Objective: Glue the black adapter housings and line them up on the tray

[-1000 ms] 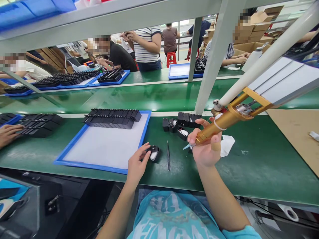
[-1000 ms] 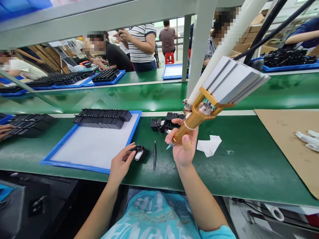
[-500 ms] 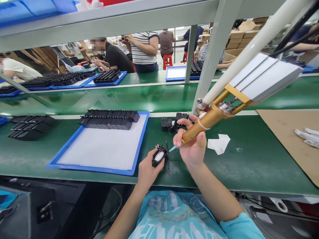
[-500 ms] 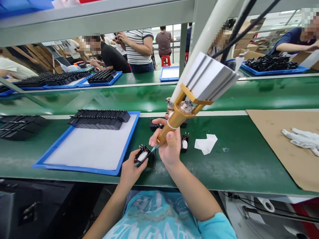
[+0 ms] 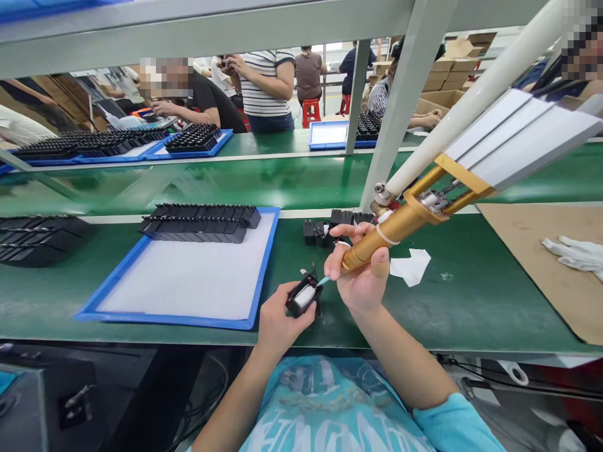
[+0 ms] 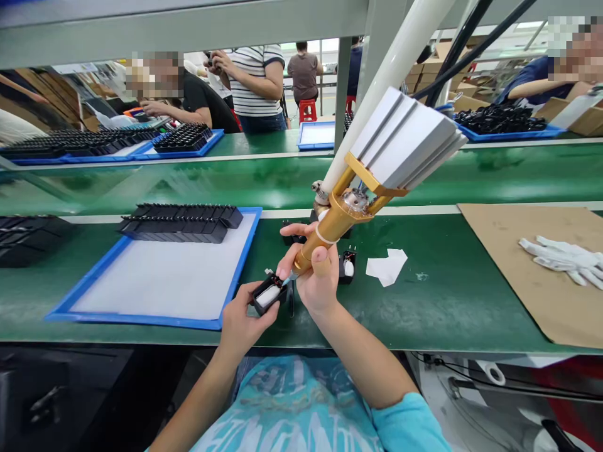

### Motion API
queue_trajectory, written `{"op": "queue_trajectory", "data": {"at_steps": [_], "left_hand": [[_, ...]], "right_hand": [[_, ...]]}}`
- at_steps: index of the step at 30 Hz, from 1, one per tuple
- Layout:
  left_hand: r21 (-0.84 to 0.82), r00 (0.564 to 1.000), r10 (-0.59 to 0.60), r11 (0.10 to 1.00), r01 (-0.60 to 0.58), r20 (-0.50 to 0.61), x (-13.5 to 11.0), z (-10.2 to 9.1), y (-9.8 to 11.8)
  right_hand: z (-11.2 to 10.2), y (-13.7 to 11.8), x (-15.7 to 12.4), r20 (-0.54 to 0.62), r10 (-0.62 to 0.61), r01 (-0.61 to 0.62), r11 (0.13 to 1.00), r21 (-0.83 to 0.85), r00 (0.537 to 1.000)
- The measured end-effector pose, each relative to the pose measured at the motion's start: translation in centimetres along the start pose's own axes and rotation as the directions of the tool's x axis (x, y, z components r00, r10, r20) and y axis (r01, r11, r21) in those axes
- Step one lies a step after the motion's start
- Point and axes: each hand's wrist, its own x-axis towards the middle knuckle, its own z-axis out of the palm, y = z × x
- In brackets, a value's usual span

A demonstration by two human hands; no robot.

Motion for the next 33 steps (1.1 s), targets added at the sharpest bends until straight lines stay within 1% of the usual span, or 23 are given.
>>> {"op": "queue_trajectory", "data": {"at_steps": [3,5,10,15,21,27,30,33], "left_hand": [[0.017,0.998,0.055,0.998,-0.055,-0.023,0.1,0.0,0.1],[0.024,0.997,0.070,0.997,-0.069,-0.031,0.1,0.0,0.1],[0.008,0.998,0.046,0.999,-0.046,-0.032,0.1,0.2,-0.1],[-0.015,0.998,0.036,0.999,-0.036,-0.041,0.3,1.0,-0.3],[-0.081,0.991,0.109,0.990,-0.115,-0.080,0.6,2.0,0.1],[-0.097,0.976,0.146,0.982,-0.162,-0.159,0.9,2.3,0.6],[-0.084,0.977,0.154,0.982,-0.168,-0.151,0.8,2.2,0.7],[-0.061,0.983,0.151,0.985,-0.158,-0.108,0.8,2.1,0.3]], "right_hand": [[0.1,-0.1,-0.1,0.005,-0.017,0.017,1.000,0.006,1.000],[0.1,-0.1,-0.1,-0.001,-0.007,0.007,1.000,-0.001,1.000],[0.4,-0.1,-0.1,-0.004,-0.001,0.001,1.000,0.004,1.000],[0.9,0.1,-0.2,0.020,-0.008,0.008,1.000,0.027,1.000],[1.9,0.2,-0.5,0.029,0.012,-0.012,1.000,0.021,1.000],[2.3,-0.1,-0.6,0.063,0.007,-0.011,0.998,0.067,0.998],[2.3,-0.1,-0.7,0.058,0.010,-0.013,0.998,0.055,0.998],[2.1,0.0,-0.6,0.039,0.012,-0.014,0.999,0.052,0.999]]}}
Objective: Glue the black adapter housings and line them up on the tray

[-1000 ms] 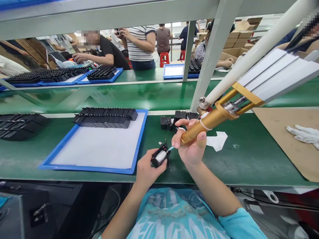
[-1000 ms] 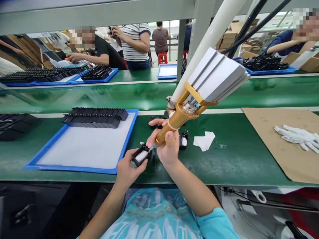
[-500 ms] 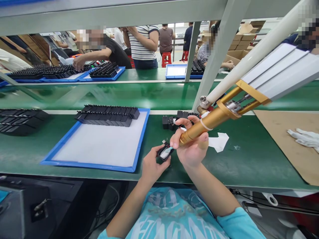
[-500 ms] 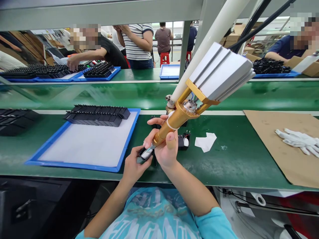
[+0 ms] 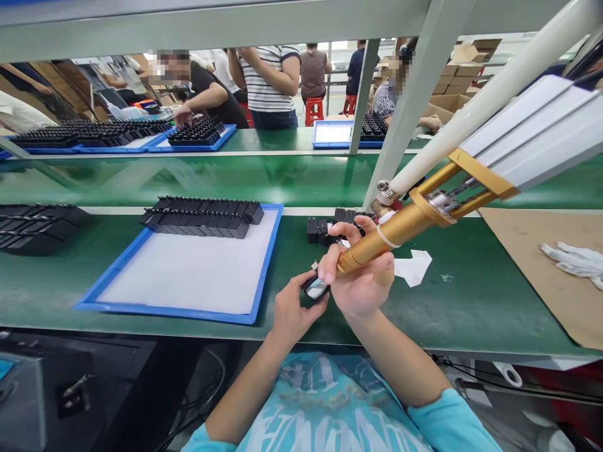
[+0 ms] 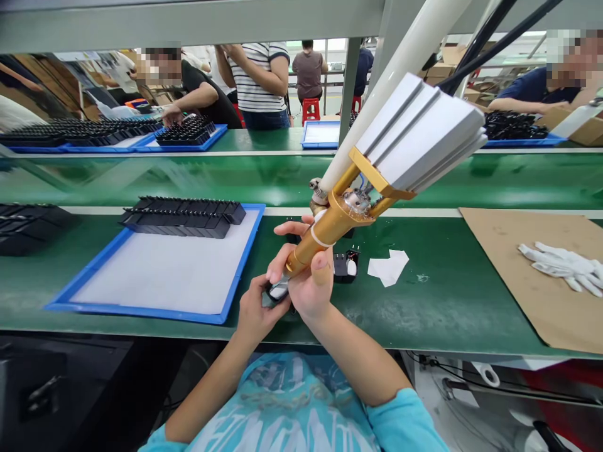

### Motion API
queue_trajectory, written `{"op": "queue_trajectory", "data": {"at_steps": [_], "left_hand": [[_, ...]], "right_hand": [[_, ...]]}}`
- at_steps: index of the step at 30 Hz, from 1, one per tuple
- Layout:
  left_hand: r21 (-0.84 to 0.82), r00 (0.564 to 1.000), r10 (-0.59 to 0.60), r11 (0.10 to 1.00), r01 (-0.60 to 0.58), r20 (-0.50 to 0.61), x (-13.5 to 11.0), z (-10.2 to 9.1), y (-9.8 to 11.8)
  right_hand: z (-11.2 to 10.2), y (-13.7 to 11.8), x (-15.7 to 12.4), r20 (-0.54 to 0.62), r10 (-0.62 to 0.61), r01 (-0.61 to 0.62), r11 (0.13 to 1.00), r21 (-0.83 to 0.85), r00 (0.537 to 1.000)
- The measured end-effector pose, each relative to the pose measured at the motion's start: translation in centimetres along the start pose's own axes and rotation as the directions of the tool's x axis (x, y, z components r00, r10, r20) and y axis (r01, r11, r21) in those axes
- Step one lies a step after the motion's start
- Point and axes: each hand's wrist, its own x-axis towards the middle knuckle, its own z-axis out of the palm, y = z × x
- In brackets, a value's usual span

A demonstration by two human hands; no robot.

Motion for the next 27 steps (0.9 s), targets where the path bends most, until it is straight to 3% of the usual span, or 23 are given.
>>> {"op": "queue_trajectory", "data": {"at_steps": [5,8,11,15,17,22,27], "left_hand": [[0.171,0.989,-0.061,0.985,0.038,0.134,-0.7,-1.0,-2.4],[0.238,0.959,-0.150,0.967,0.092,0.240,-1.6,-1.9,-3.9],[0.180,0.915,-0.243,0.965,0.193,0.322,-1.9,-2.7,-4.5],[0.087,0.874,-0.338,0.940,0.329,0.350,-0.8,-3.0,-4.3],[0.083,0.881,-0.325,0.945,0.316,0.345,0.1,-2.9,-4.3],[0.110,0.939,-0.146,0.987,0.117,0.311,1.2,-2.9,-4.7],[0.029,0.908,-0.171,0.984,0.173,0.383,0.8,-2.6,-5.2]], "right_hand": [[-0.7,0.0,0.2,-0.032,-0.024,0.024,1.000,0.001,0.999],[-1.3,-0.1,0.4,-0.058,-0.033,0.032,0.999,-0.022,0.998],[-1.8,-0.3,0.6,-0.080,-0.043,0.040,0.998,-0.040,0.996],[-2.2,-0.6,0.6,-0.094,-0.047,0.040,0.997,-0.070,0.994],[-2.4,-0.7,0.6,-0.094,-0.048,0.041,0.996,-0.081,0.994],[-3.1,-1.0,0.7,-0.103,-0.044,0.032,0.993,-0.111,0.994],[-3.9,-1.1,0.9,-0.086,-0.048,0.040,0.995,-0.090,0.995]]}}
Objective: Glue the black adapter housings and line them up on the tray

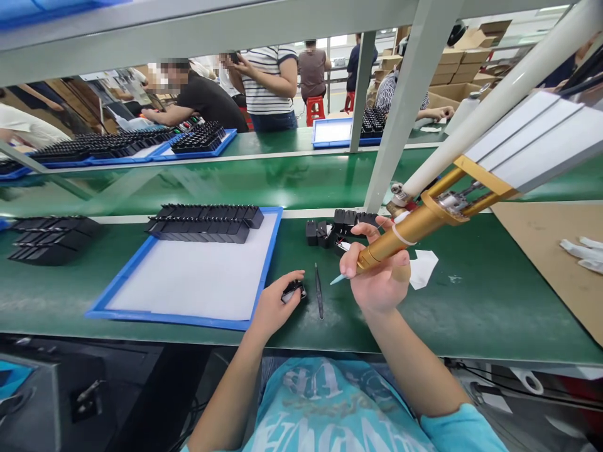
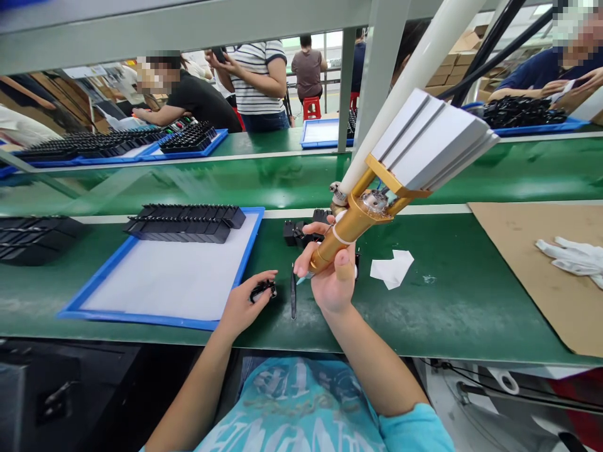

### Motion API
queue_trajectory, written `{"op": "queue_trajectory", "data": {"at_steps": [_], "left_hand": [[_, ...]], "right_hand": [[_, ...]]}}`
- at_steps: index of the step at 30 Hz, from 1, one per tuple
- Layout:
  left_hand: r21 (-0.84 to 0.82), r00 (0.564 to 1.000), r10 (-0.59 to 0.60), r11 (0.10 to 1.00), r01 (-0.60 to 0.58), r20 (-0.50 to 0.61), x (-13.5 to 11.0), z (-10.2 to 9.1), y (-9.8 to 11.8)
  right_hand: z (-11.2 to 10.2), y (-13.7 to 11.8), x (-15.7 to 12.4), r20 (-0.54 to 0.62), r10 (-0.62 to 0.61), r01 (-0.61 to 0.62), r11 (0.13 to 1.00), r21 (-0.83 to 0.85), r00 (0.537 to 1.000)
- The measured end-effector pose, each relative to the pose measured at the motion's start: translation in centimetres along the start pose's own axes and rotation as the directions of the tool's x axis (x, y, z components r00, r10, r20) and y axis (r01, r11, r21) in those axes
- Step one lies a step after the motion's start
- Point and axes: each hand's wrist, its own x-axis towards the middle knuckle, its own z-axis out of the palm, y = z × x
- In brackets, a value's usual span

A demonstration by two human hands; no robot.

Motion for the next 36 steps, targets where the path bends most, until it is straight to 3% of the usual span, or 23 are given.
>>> {"op": "queue_trajectory", "data": {"at_steps": [5,9,12,19,24,27,30,36], "left_hand": [[0.105,0.990,0.142,0.985,-0.138,-0.025,-0.3,-0.1,0.1],[0.211,0.973,0.212,0.950,-0.228,0.095,-1.0,-1.1,0.5],[0.251,0.967,0.233,0.935,-0.252,0.103,-1.5,-1.4,0.6],[0.105,0.995,0.065,0.993,-0.057,-0.075,-2.0,-0.5,1.0],[0.043,0.986,0.023,0.999,-0.016,-0.166,-2.3,0.7,0.9],[0.188,0.977,0.128,0.977,-0.096,-0.169,-2.3,1.1,0.5],[0.429,0.962,0.245,0.887,-0.172,-0.122,-2.2,1.1,0.1],[0.565,0.972,0.231,0.799,-0.208,0.031,-2.2,0.6,0.2]], "right_hand": [[-0.8,-0.2,0.4,0.019,0.006,-0.007,1.000,0.013,1.000],[-1.4,-0.5,0.6,-0.008,0.011,-0.011,1.000,-0.005,1.000],[-1.7,-0.7,0.6,-0.004,0.014,-0.014,1.000,0.004,1.000],[-1.9,-1.0,0.5,-0.011,0.038,-0.039,0.999,-0.025,0.999],[-1.9,-1.1,0.4,-0.010,0.044,-0.044,0.999,-0.025,0.999],[-2.0,-1.2,0.4,-0.006,0.046,-0.047,0.999,-0.020,0.999],[-2.1,-1.2,0.5,-0.013,0.047,-0.047,0.998,-0.043,0.999],[-2.1,-1.3,0.5,-0.018,0.036,-0.037,0.998,-0.043,0.999]]}}
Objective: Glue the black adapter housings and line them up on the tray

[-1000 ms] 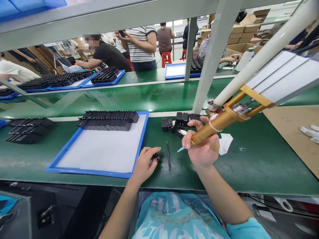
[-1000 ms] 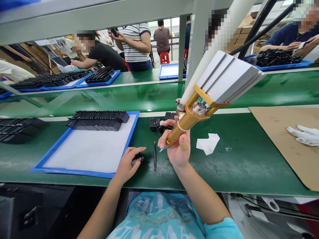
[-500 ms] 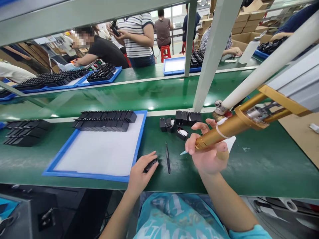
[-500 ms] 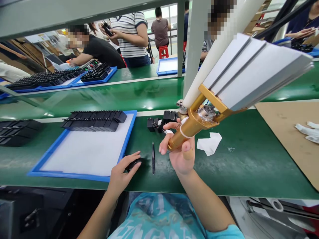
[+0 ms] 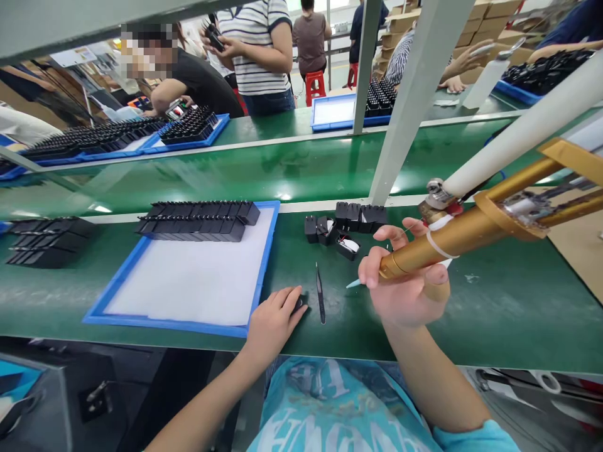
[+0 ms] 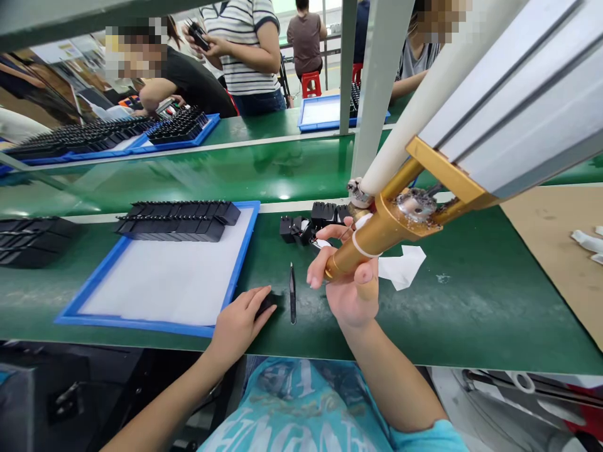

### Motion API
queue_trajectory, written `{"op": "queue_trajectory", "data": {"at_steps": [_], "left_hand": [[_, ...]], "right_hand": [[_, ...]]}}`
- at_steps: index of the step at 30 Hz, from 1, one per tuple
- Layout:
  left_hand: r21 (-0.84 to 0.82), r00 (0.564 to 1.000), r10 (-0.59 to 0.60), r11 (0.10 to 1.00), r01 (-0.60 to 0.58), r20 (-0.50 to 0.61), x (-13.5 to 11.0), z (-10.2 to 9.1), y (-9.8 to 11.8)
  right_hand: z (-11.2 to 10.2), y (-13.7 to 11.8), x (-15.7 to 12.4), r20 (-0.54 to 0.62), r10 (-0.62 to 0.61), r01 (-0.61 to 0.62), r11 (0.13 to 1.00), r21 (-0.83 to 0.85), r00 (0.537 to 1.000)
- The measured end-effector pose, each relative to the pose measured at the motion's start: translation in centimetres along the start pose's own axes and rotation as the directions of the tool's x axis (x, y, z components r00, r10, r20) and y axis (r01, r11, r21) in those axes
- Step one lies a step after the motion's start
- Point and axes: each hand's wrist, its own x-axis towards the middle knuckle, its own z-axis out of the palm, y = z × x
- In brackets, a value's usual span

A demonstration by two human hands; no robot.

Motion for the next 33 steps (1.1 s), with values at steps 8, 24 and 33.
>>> {"op": "queue_trajectory", "data": {"at_steps": [8,24,33], "left_hand": [[-0.353,0.963,-0.219,0.899,0.261,0.156,0.4,-0.4,0.0],[-0.718,0.817,-0.227,-0.631,0.292,0.531,4.0,-3.8,6.2],[-0.810,0.914,-0.228,-0.566,0.156,0.335,3.2,-2.7,5.8]], "right_hand": [[0.0,0.3,0.2,-0.002,-0.031,0.032,0.999,0.018,1.000],[-0.9,0.9,0.7,-0.017,-0.109,0.109,0.994,-0.031,0.994],[-0.8,1.0,0.8,-0.044,-0.134,0.131,0.989,-0.071,0.990]]}}
